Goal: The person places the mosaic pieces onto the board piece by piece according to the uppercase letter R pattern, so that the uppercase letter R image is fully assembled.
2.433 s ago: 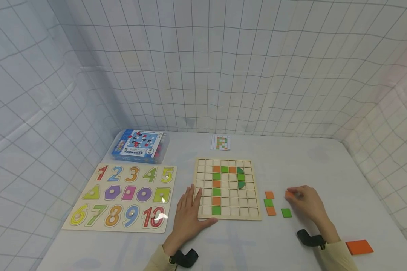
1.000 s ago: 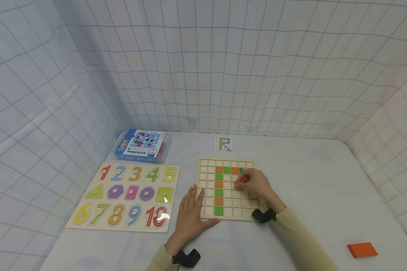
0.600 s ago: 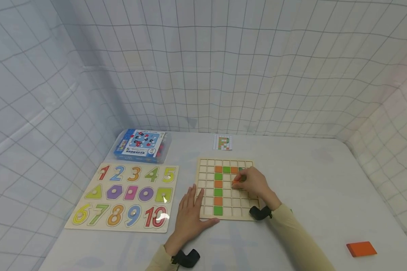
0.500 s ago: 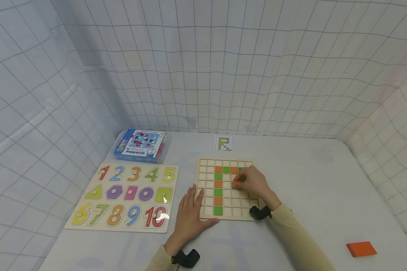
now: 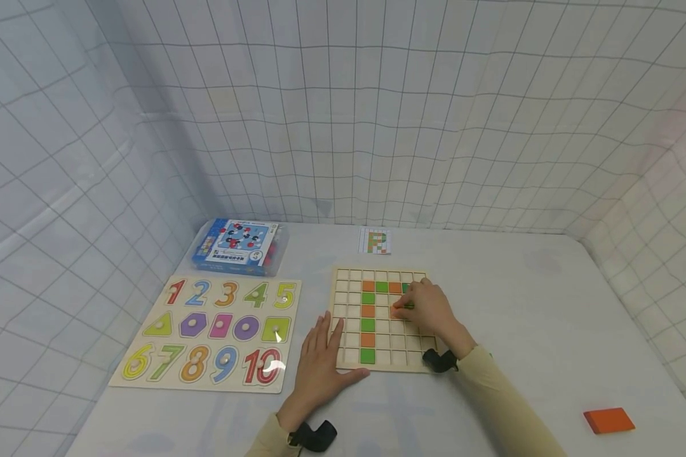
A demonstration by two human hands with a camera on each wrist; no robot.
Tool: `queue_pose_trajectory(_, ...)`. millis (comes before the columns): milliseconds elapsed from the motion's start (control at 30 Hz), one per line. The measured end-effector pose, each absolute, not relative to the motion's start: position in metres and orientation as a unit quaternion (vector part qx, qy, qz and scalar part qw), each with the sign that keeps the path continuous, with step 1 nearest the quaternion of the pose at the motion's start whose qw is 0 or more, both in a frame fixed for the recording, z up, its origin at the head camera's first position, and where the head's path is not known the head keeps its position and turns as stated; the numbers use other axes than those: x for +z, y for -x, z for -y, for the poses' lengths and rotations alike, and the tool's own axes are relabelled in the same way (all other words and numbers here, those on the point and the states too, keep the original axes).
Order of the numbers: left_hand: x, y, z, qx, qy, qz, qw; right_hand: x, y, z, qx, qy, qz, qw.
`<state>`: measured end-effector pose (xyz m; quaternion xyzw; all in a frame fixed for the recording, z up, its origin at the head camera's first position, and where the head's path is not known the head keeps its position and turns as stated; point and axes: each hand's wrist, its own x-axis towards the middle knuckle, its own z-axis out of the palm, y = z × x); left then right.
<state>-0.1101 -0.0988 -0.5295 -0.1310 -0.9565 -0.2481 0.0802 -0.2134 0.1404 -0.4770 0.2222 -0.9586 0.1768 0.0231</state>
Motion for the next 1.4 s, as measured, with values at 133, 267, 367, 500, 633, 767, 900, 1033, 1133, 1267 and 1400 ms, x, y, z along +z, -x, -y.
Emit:
queue_pose_trajectory(133,-0.53,0.11,0.099,-0.247,0.133,0.957,0.078,-0.477,0.213,-0.142,0.181,-0.219,0.958,0.024)
queue_pose_trajectory(267,-0.531,0.111,0.099,-0.252,0.137,0.955,0.081,-0.478,0.212,-0.144,0.212,-0.215,0.953,0.014)
queue_pose_trajectory(367,-0.53,0.111,0.099,-0.257,0.142,0.952,0.085,-0.481,0.211,-0.146,0.237,-0.215,0.947,0.006)
queue_pose_trajectory(500,-0.53,0.111,0.099,-0.262,0.143,0.95,0.086,-0.487,0.212,-0.152,0.266,-0.242,0.933,0.019)
queue_pose_trajectory(633,-0.529,0.111,0.099,-0.263,0.145,0.949,0.093,-0.488,0.211,-0.159,0.31,-0.26,0.913,0.051)
queue_pose_trajectory(767,-0.528,0.111,0.099,-0.262,0.146,0.949,0.101,-0.485,0.207,-0.171,0.348,-0.237,0.904,0.07)
queue_pose_trajectory(900,-0.527,0.111,0.099,-0.262,0.142,0.95,0.094,-0.485,0.202,-0.187,0.364,-0.202,0.906,0.075)
queue_pose_trajectory(1033,-0.527,0.11,0.1,-0.26,0.138,0.952,0.085,-0.484,0.195,-0.202,0.37,-0.162,0.912,0.064)
queue_pose_trajectory(1133,-0.527,0.11,0.1,-0.257,0.14,0.952,0.09,-0.483,0.191,-0.212,0.364,-0.137,0.919,0.059)
queue_pose_trajectory(1267,-0.528,0.11,0.099,-0.256,0.144,0.951,0.099,-0.482,0.183,-0.224,0.344,-0.099,0.932,0.047)
queue_pose_trajectory(1400,-0.529,0.11,0.099,-0.257,0.143,0.951,0.098,-0.483,0.176,-0.233,0.325,-0.066,0.943,0.026)
